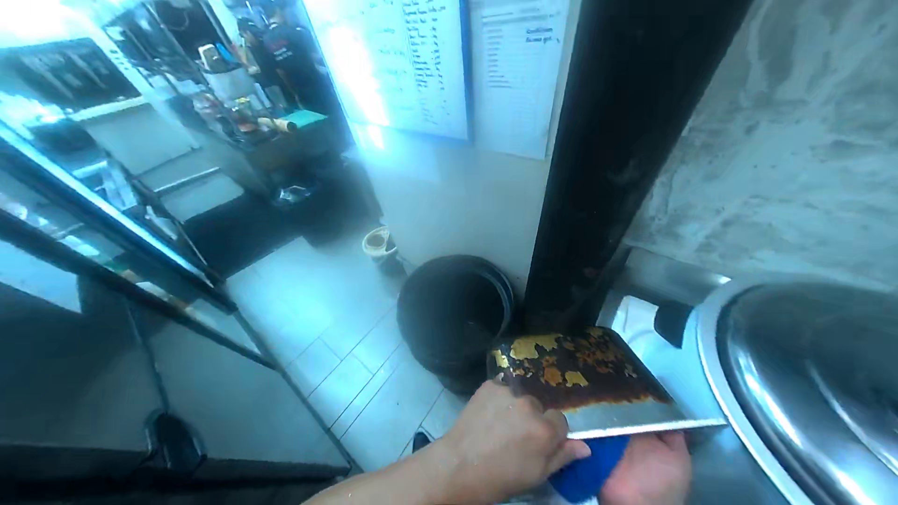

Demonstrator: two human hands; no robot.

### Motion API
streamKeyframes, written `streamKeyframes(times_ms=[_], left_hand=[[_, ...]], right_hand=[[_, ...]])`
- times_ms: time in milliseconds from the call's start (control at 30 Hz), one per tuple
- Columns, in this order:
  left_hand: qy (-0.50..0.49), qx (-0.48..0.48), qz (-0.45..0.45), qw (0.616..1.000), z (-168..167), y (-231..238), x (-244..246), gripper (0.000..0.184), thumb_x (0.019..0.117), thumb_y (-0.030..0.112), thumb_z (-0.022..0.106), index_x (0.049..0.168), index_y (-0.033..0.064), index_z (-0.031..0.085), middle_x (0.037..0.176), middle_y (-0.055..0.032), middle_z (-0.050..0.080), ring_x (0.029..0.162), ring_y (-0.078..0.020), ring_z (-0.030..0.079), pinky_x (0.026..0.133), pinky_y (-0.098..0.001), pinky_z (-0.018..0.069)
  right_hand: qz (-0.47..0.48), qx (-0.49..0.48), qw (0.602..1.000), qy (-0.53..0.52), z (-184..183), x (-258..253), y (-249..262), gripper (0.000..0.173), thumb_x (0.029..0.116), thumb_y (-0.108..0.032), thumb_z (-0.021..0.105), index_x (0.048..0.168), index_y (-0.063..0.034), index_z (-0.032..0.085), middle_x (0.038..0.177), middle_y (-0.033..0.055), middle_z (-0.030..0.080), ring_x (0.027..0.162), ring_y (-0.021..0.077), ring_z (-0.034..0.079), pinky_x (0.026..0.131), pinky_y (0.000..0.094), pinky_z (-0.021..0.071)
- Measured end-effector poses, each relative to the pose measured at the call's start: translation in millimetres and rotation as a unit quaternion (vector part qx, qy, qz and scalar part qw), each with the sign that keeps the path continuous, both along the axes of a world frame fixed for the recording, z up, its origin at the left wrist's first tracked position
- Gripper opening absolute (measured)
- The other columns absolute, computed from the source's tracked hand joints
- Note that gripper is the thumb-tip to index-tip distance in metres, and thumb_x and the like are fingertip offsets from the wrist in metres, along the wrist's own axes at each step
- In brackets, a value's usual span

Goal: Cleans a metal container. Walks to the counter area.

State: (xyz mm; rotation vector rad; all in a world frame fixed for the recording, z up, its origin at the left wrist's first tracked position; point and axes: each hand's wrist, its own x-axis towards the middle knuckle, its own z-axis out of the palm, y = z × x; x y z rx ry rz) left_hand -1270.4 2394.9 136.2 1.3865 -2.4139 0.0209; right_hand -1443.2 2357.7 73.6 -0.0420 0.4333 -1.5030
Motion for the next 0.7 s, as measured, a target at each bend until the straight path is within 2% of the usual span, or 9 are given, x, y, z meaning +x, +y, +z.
streamKeyframes(times_ms=[67, 133, 167, 267, 300, 367, 467, 600, 700], left_hand=[[0.009, 0.002, -0.012, 1.000, 0.5, -9.5, 5.6, 0.052, 0.1072, 0.048, 0.045, 0.072, 0.0132, 0.061, 0.056, -0.0018, 0.053, 0.053, -0.0210, 0.060, 0.048, -0.0403, 0.0491], [0.016, 0.029, -0.014, 0.999, 3.9, -19.6, 18.0, 0.050, 0.1061, 0.045, 0.046, 0.072, 0.0126, 0.061, 0.058, -0.0029, 0.055, 0.055, -0.0221, 0.062, 0.048, -0.0419, 0.0497], [0.023, 0.046, -0.014, 0.999, 5.2, -25.4, 28.9, 0.050, 0.1067, 0.045, 0.045, 0.072, 0.0121, 0.061, 0.059, -0.0037, 0.056, 0.056, -0.0229, 0.063, 0.049, -0.0427, 0.0497], [0.041, 0.032, -0.019, 0.998, -4.1, -41.9, 72.5, 0.054, 0.1073, 0.050, 0.043, 0.071, 0.0129, 0.060, 0.058, -0.0027, 0.055, 0.054, -0.0218, 0.061, 0.046, -0.0410, 0.0482], [0.051, 0.018, -0.027, 0.998, -7.2, -48.8, 90.8, 0.055, 0.1074, 0.051, 0.043, 0.071, 0.0133, 0.060, 0.056, -0.0020, 0.053, 0.052, -0.0210, 0.060, 0.045, -0.0400, 0.0472], [0.085, -0.013, -0.031, 0.996, -8.0, -65.4, 126.5, 0.053, 0.1073, 0.049, 0.045, 0.070, 0.0138, 0.059, 0.055, -0.0010, 0.052, 0.050, -0.0193, 0.058, 0.043, -0.0384, 0.0455], [0.129, -0.044, -0.004, 0.991, -2.7, -89.7, 181.9, 0.048, 0.1066, 0.041, 0.046, 0.068, 0.0141, 0.057, 0.056, -0.0007, 0.052, 0.050, -0.0181, 0.058, 0.043, -0.0375, 0.0448], [0.116, -0.079, 0.059, 0.988, 2.9, -118.3, 261.9, 0.052, 0.1082, 0.044, 0.043, 0.068, 0.0138, 0.057, 0.056, -0.0010, 0.052, 0.050, -0.0182, 0.057, 0.045, -0.0367, 0.0447], [0.104, -0.071, 0.123, 0.984, 6.8, -136.6, 316.9, 0.053, 0.1075, 0.044, 0.045, 0.068, 0.0129, 0.058, 0.055, -0.0014, 0.053, 0.050, -0.0192, 0.058, 0.046, -0.0388, 0.0467]], right_hand=[[0.073, 0.029, 0.995, -0.056, 12.0, 39.4, 15.2, 0.064, 0.1023, -0.065, 0.024, 0.102, -0.0201, 0.069, 0.095, 0.0055, 0.077, 0.091, 0.0187, 0.075, 0.076, 0.0449, 0.0632], [0.136, 0.076, 0.985, -0.078, 14.5, 76.5, 25.1, 0.062, 0.0995, -0.062, 0.028, 0.087, -0.0180, 0.070, 0.081, 0.0061, 0.075, 0.078, 0.0174, 0.075, 0.067, 0.0407, 0.0624], [0.137, 0.081, 0.984, -0.080, 14.8, 90.0, 20.1, 0.063, 0.1013, -0.059, 0.026, 0.086, -0.0157, 0.069, 0.080, 0.0073, 0.075, 0.077, 0.0179, 0.074, 0.066, 0.0402, 0.0622], [0.041, 0.058, 0.997, -0.019, 19.5, 119.4, -13.7, 0.065, 0.1068, -0.055, 0.015, 0.103, -0.0146, 0.066, 0.091, 0.0078, 0.076, 0.087, 0.0193, 0.075, 0.073, 0.0417, 0.0638], [0.003, 0.037, 0.999, -0.001, 22.2, 129.2, -28.3, 0.066, 0.1061, -0.058, 0.014, 0.109, -0.0157, 0.065, 0.096, 0.0081, 0.076, 0.092, 0.0211, 0.075, 0.075, 0.0451, 0.0637], [-0.024, -0.010, 0.999, 0.028, 29.8, 158.7, -53.0, 0.066, 0.1056, -0.060, 0.016, 0.112, -0.0171, 0.066, 0.100, 0.0084, 0.076, 0.095, 0.0226, 0.075, 0.078, 0.0477, 0.0635], [0.038, -0.026, 0.996, 0.073, 41.4, 237.0, -60.7, 0.060, 0.1079, -0.054, 0.019, 0.106, -0.0159, 0.064, 0.094, 0.0054, 0.076, 0.090, 0.0157, 0.075, 0.077, 0.0378, 0.0636], [0.111, -0.145, 0.980, 0.085, 30.6, 320.0, -78.5, 0.046, 0.1085, -0.048, 0.036, 0.116, -0.0118, 0.064, 0.104, 0.0079, 0.075, 0.101, 0.0159, 0.073, 0.089, 0.0377, 0.0606], [0.210, -0.190, 0.953, 0.108, 19.1, 365.5, -92.6, 0.043, 0.1034, -0.052, 0.049, 0.119, -0.0165, 0.068, 0.109, 0.0034, 0.075, 0.105, 0.0127, 0.071, 0.093, 0.0363, 0.0589]])
